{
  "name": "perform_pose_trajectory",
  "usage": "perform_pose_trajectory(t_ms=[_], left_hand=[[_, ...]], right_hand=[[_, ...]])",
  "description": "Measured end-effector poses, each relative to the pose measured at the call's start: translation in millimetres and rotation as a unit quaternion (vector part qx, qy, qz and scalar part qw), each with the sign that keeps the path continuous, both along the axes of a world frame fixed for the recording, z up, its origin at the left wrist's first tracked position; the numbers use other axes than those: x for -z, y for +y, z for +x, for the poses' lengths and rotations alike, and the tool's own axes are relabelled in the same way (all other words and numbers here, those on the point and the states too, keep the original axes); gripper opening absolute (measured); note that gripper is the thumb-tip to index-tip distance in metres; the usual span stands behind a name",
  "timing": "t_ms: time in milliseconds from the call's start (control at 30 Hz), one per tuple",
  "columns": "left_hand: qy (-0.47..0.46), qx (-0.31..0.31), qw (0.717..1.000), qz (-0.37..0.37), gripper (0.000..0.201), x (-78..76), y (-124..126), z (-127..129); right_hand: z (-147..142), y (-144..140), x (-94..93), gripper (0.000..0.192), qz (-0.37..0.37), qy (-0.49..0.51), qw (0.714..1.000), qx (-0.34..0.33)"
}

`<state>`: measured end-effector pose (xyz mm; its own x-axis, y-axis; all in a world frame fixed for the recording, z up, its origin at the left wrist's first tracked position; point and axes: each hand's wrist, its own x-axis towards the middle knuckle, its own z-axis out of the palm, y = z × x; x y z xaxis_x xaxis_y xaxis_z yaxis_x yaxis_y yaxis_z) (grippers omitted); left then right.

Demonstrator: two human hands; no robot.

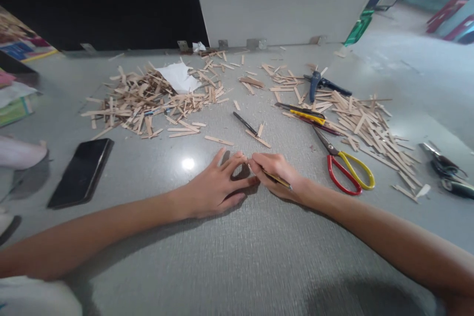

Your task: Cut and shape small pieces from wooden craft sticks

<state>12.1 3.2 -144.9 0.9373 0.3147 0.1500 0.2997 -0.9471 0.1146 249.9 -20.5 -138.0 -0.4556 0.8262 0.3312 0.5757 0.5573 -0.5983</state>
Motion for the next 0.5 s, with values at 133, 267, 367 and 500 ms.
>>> perform_pose_trajectory(t_ms=[133,267,367,500], left_hand=[[0.003,-0.001,1.000,0.005,0.049,0.7,0.6,0.3],[-0.007,0.003,1.000,0.007,0.049,2.0,0.7,-0.3],[-0.016,0.006,1.000,0.012,0.048,2.6,0.2,-0.2],[-0.015,0.012,1.000,0.023,0.048,2.0,-0.5,0.5]], right_hand=[[0.5,0.7,3.6,0.034,0.055,-0.004,0.998,-0.013],[1.2,-1.7,3.6,0.033,0.068,-0.009,0.998,-0.015],[2.6,-4.5,2.4,0.033,0.061,-0.008,0.998,-0.012],[3.5,-5.6,1.1,0.034,0.037,0.000,0.999,-0.010]])
